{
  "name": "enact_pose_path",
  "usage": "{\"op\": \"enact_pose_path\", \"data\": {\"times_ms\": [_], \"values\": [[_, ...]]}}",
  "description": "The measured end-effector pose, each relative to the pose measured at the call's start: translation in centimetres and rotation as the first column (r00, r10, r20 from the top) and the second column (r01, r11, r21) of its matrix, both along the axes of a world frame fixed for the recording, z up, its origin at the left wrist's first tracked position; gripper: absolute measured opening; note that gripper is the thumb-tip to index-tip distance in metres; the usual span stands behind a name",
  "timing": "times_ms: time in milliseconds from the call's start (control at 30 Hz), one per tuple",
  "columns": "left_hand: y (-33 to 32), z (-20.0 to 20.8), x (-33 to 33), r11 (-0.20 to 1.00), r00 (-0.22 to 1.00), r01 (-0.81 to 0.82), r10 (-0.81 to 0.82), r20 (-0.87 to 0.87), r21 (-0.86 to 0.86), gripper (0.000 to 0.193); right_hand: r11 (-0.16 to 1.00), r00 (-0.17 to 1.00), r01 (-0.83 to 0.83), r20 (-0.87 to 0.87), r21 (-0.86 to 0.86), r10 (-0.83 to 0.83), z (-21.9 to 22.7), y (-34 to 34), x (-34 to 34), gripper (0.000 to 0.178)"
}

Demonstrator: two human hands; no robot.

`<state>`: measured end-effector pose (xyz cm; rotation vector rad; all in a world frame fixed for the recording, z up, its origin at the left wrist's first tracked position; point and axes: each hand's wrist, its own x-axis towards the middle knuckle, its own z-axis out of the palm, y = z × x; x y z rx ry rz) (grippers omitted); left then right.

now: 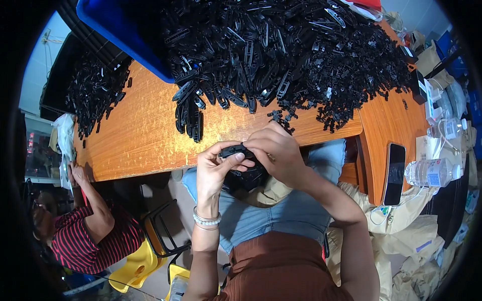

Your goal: Assembling small black plastic components by snapping them together manually.

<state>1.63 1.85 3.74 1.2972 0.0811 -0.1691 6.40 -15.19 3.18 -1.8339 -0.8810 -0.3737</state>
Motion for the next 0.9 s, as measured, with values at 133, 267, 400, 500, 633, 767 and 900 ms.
{"op": "enact_pose_path", "data": {"times_ms": [133, 267, 400, 500, 633, 767, 900], "values": [[-0.4, -0.8, 0.0, 0.998, 0.998, -0.059, 0.06, 0.02, -0.015, 0.021, 0.999, 0.993, -0.004, 0.117, -0.04, 0.009, -0.5, -0.2, 0.2, 0.027], [-0.6, -1.2, -0.5, 0.983, 0.983, -0.141, 0.125, 0.133, 0.121, 0.017, 0.995, 0.9, -0.101, -0.429, -0.028, 0.079, -0.5, -0.7, -0.4, 0.023], [-0.3, -1.1, -0.8, 0.992, 0.998, -0.052, 0.049, 0.03, 0.117, 0.015, 0.989, 0.752, -0.14, -0.643, 0.054, 0.142, -1.3, -1.0, -1.0, 0.024], [0.1, -1.1, -0.7, 0.999, 0.999, 0.028, -0.029, 0.021, 0.045, 0.018, 0.959, 0.675, -0.182, -0.681, 0.218, 0.283, -1.9, -1.3, -1.1, 0.026], [2.6, -2.5, 0.0, 0.896, 0.991, -0.048, -0.014, 0.135, 0.442, 0.024, 0.869, 0.627, -0.473, -0.748, -0.147, 0.215, -1.9, -2.6, -1.1, 0.026], [3.6, -1.8, 2.6, 0.203, 0.848, -0.529, 0.091, 0.522, 0.824, 0.02, 0.904, 0.583, -0.418, -0.79, -0.089, 0.191, -2.5, -3.0, -1.6, 0.02], [4.7, -3.0, 3.7, -0.067, 0.851, -0.526, -0.017, 0.526, 0.848, 0.016, 0.869, 0.936, 0.351, 0.129, -0.349, -0.326, -2.3, -4.4, 3.0, 0.011]]}}
